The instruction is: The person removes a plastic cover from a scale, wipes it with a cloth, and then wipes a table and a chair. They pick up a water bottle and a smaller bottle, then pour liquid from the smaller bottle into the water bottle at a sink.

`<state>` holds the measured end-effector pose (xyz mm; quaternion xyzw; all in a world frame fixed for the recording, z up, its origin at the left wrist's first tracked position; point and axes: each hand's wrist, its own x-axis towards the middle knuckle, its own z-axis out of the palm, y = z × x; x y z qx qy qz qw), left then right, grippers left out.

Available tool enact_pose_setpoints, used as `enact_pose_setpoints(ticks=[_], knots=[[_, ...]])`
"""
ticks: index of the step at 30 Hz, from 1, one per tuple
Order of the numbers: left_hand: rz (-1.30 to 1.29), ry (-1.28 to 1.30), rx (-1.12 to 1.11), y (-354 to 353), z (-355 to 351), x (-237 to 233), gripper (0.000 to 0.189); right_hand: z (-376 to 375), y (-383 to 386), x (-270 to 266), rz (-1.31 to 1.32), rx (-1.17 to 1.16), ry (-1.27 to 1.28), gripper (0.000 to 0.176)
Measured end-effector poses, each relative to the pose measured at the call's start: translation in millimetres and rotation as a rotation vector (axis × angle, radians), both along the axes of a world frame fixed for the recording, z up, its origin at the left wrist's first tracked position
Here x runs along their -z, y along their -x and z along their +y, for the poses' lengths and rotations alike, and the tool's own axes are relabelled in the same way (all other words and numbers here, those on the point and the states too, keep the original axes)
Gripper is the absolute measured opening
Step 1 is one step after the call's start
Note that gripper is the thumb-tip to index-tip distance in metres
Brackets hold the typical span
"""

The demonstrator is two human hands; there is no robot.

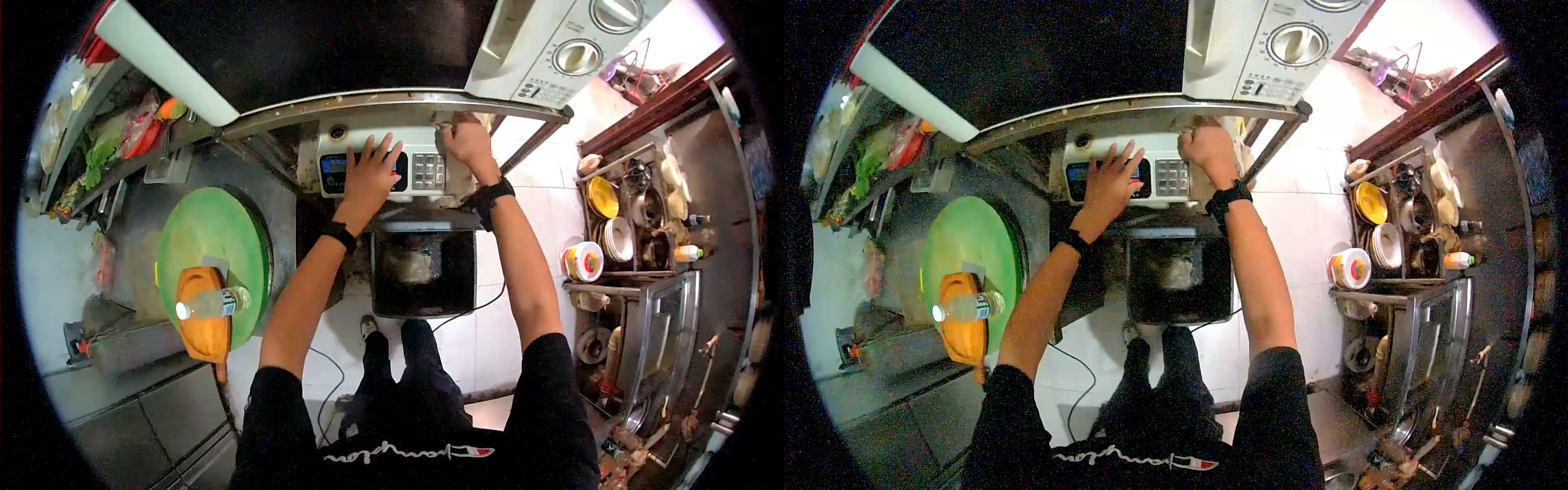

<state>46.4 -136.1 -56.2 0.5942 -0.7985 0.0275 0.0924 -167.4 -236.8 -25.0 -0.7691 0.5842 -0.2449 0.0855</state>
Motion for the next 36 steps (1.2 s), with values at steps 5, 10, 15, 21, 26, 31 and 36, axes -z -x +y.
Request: enact_pose_setpoints(ticks=[5, 10, 15, 21, 26, 31, 36], knots=[[-0.064, 0.029, -0.047, 6.8, -0.6, -0.3, 0.062, 18.0, 5.5, -7.0, 0.205, -0.205, -0.06, 0.027], [-0.021, 0.082, -0.079, 11.9, -2.2, 10.6, 0.056, 25.4, 15.8, 7.0, 0.156, -0.017, 0.069, 0.034], [-0.039, 0.113, -0.084, 13.6, -0.1, 8.9, 0.055, -13.9, 7.3, 25.1, 0.229, 0.012, 0.003, 0.034], [-0.102, 0.033, -0.119, 18.2, -2.8, 6.6, 0.059, 29.0, 21.6, -2.9, 0.214, -0.189, 0.068, 0.04], [-0.096, 0.022, -0.115, 18.1, -2.8, 7.4, 0.061, -17.3, 14.6, 10.8, 0.311, -0.188, 0.107, 0.031], [-0.112, 0.094, -0.099, 15.9, -2.8, 9.1, 0.064, -34.3, -1.0, 33.4, 0.313, -0.096, 0.121, 0.031], [-0.275, -0.005, -0.13, 23.2, -10.3, 3.7, 0.058, 8.9, 5.9, 1.7, 0.273, -0.213, 0.015, 0.033]])
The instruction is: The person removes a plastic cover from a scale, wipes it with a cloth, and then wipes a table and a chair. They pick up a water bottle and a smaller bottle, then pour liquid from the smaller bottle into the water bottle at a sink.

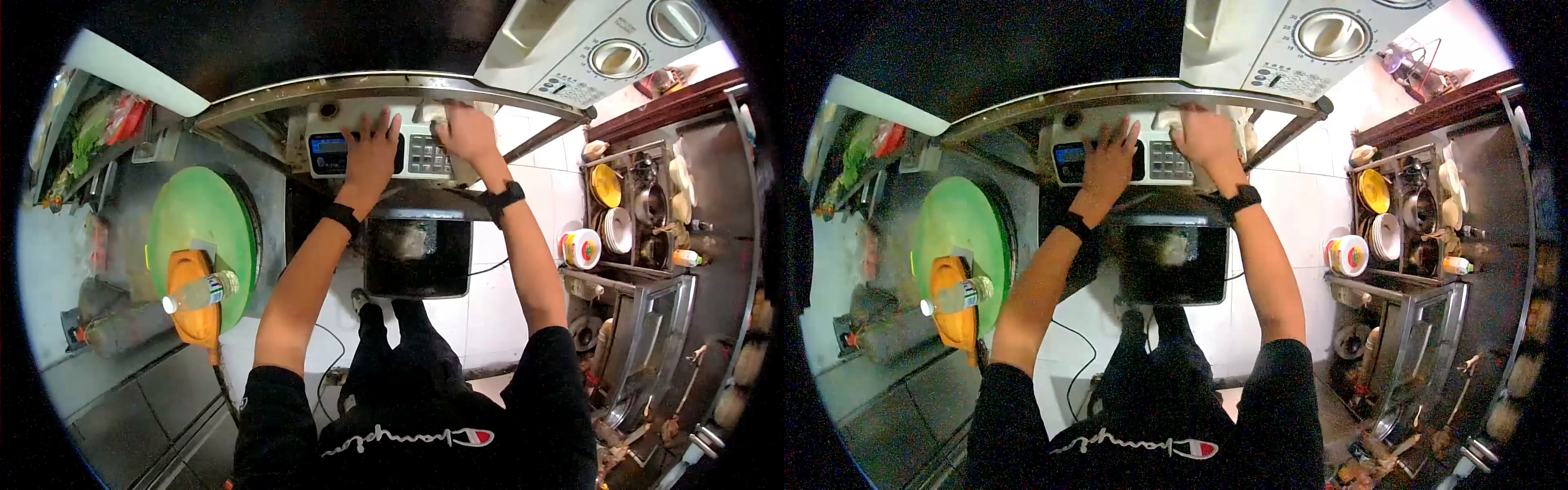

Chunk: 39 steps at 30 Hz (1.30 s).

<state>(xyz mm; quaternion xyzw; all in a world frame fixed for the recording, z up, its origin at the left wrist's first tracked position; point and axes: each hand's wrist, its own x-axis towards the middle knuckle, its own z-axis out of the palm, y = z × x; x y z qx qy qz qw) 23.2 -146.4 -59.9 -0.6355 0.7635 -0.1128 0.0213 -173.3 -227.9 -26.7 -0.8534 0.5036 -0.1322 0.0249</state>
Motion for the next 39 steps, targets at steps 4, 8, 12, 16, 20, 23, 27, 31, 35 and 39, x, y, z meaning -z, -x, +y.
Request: enact_pose_setpoints(ticks=[4, 8, 12, 16, 20, 23, 27, 31, 35, 39], knots=[[0.017, 0.007, -0.014, 1.1, -3.3, -1.4, 0.055, 29.6, 10.5, -8.6, -0.088, 0.049, -0.052, 0.043], [0.062, 0.04, -0.008, -0.7, -3.4, 3.1, 0.053, 49.9, 19.4, 2.6, -0.123, 0.168, -0.085, 0.043], [0.148, 0.027, -0.007, -1.9, -3.9, 3.2, 0.052, 39.1, 16.6, 11.1, -0.279, 0.335, -0.008, 0.042], [0.069, 0.056, -0.021, 1.1, -1.1, 0.4, 0.053, -19.3, 25.9, 27.5, -0.242, 0.379, -0.021, 0.036], [0.061, 0.001, -0.029, 2.0, -2.1, 0.0, 0.052, -60.8, 25.5, 56.6, -0.233, 0.152, 0.209, 0.039], [0.114, -0.063, -0.032, 0.0, -5.7, 1.2, 0.053, -27.1, 7.7, -3.2, -0.203, 0.203, -0.131, 0.044], [0.195, -0.04, -0.079, 8.5, -9.4, -9.6, 0.054, 16.3, 21.2, -9.8, -0.304, 0.165, -0.171, 0.043], [0.219, 0.029, 0.005, 15.5, -20.0, -14.9, 0.057, 89.6, 36.1, -7.7, -0.507, 0.33, -0.211, 0.043], [0.339, 0.071, 0.179, 29.0, -38.7, -28.3, 0.067, 156.3, 54.8, 4.0, -0.717, 0.315, -0.192, 0.048], [0.43, -0.155, 0.264, 28.7, -78.9, -25.5, 0.076, 219.6, 66.6, 18.7, -0.859, 0.28, -0.26, 0.044]])
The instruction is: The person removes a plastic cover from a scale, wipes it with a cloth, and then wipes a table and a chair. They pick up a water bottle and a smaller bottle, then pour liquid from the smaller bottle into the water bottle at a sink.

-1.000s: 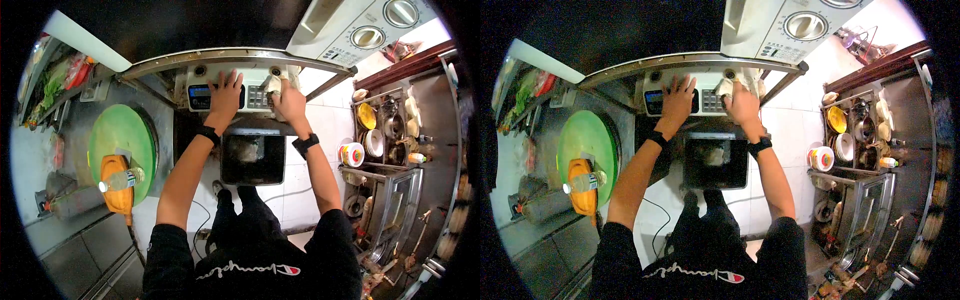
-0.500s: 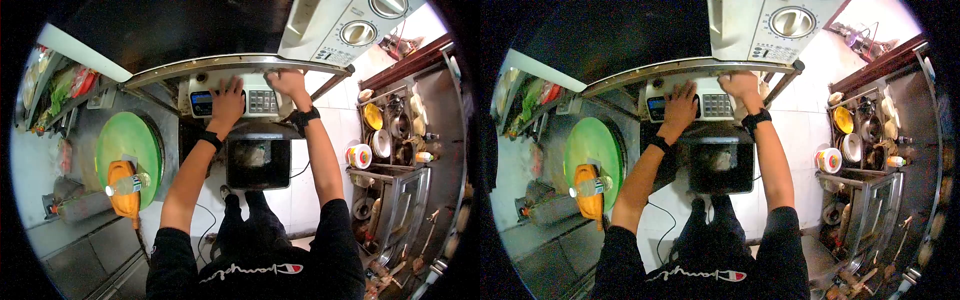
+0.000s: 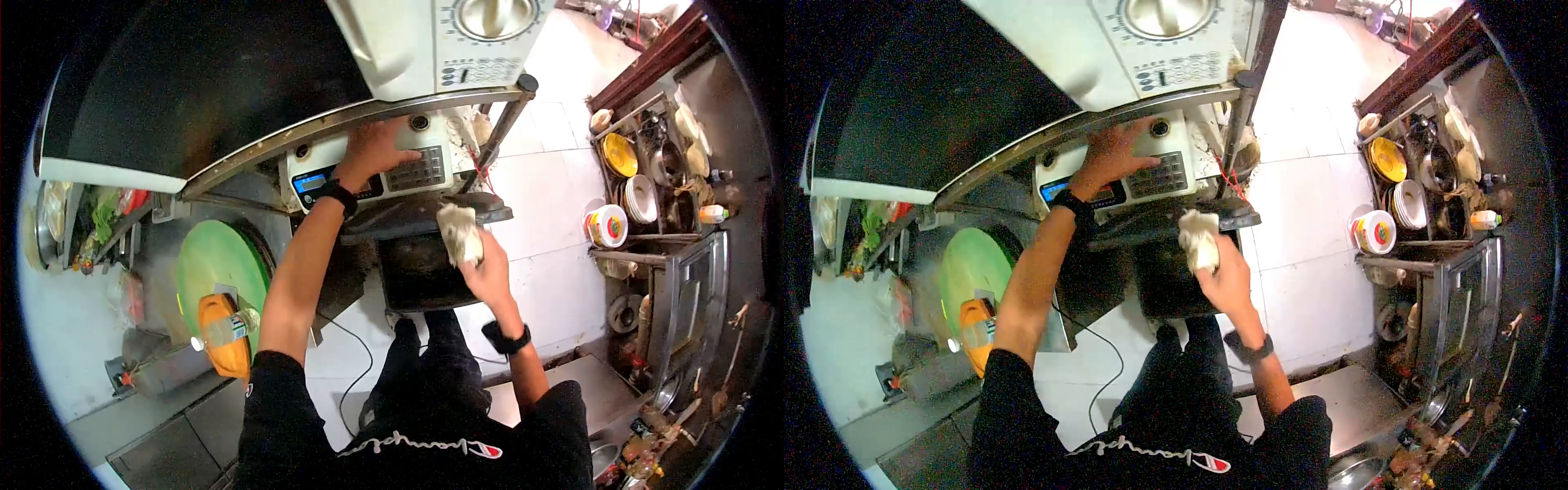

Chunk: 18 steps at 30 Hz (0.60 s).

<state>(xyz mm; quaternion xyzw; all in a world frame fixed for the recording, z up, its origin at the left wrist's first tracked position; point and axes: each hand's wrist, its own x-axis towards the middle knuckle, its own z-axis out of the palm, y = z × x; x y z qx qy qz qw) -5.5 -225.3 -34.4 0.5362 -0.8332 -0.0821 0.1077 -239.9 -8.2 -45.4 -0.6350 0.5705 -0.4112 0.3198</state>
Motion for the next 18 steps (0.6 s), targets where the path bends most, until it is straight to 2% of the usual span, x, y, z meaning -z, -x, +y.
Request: enact_pose_setpoints(ticks=[2, 4, 6, 9, 12, 15, 18], knots=[[0.043, -0.087, 0.082, -4.5, -13.9, 2.8, 0.081, 27.7, 5.5, 8.9, -0.061, 0.023, -0.113, 0.045], [0.021, -0.011, 0.044, -0.6, -9.5, 1.1, 0.08, 51.1, 7.2, 9.5, -0.264, 0.079, -0.216, 0.042], [0.054, 0.008, -0.002, 1.6, -0.4, -3.8, 0.077, 67.1, 8.5, 3.3, -0.288, 0.139, -0.218, 0.04], [0.022, -0.239, -0.105, 12.4, 6.8, -34.0, 0.076, 87.0, 13.5, 16.7, -0.339, 0.19, -0.283, 0.037], [0.005, -0.301, -0.154, 15.9, 6.9, -35.6, 0.075, 99.5, 19.9, 24.9, -0.328, 0.208, -0.292, 0.036], [-0.05, -0.018, -0.131, 13.1, 10.9, -16.8, 0.069, 109.4, 25.5, 24.5, -0.298, 0.232, -0.299, 0.04], [0.021, -0.024, -0.184, 13.8, 15.2, -13.8, 0.06, 118.8, 35.4, 23.4, -0.307, 0.264, -0.274, 0.04]])
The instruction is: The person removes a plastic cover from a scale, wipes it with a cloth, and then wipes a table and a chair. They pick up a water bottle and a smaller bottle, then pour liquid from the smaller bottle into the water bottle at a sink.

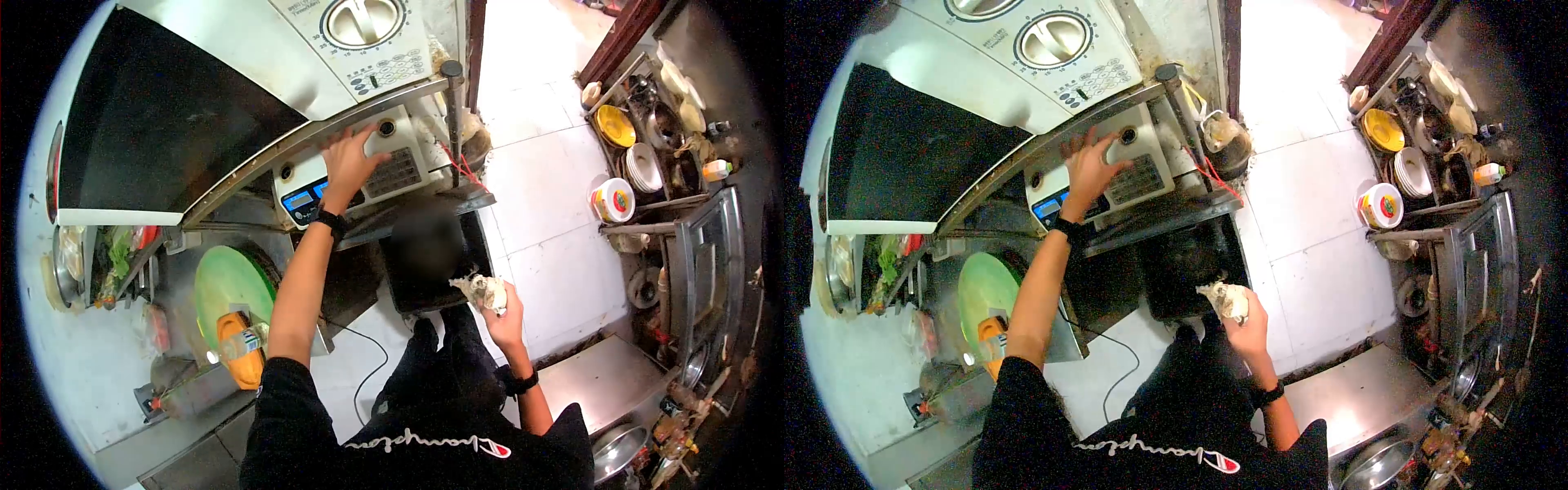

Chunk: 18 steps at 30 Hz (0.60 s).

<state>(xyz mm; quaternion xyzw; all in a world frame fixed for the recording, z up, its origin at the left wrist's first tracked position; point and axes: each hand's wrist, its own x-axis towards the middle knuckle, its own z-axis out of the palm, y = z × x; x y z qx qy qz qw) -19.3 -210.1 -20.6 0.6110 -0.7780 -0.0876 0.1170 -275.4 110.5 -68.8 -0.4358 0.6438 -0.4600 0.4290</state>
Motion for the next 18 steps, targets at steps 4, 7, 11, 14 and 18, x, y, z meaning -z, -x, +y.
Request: enact_pose_setpoints(ticks=[4, 7, 11, 14, 18], knots=[[-0.052, 0.162, -0.022, 4.0, 13.6, 11.3, 0.056, 19.0, 19.8, -12.4, 0.136, 0.096, -0.007, 0.038], [-0.047, 0.272, 0.025, 1.9, 18.0, 14.8, 0.043, 39.3, 42.9, -27.9, 0.153, 0.184, -0.032, 0.038], [0.185, 0.377, 0.021, 11.1, 44.9, 29.6, 0.036, 76.8, 68.9, -44.3, 0.23, 0.314, -0.005, 0.037], [1.124, -0.355, -0.161, 36.4, 100.0, 11.7, 0.031, 103.7, 85.9, -54.1, 0.369, 0.393, -0.002, 0.036], [1.706, -0.767, -0.301, 84.1, 181.1, -29.9, 0.026, 127.0, 115.6, -53.8, 0.409, 0.497, 0.051, 0.035]])
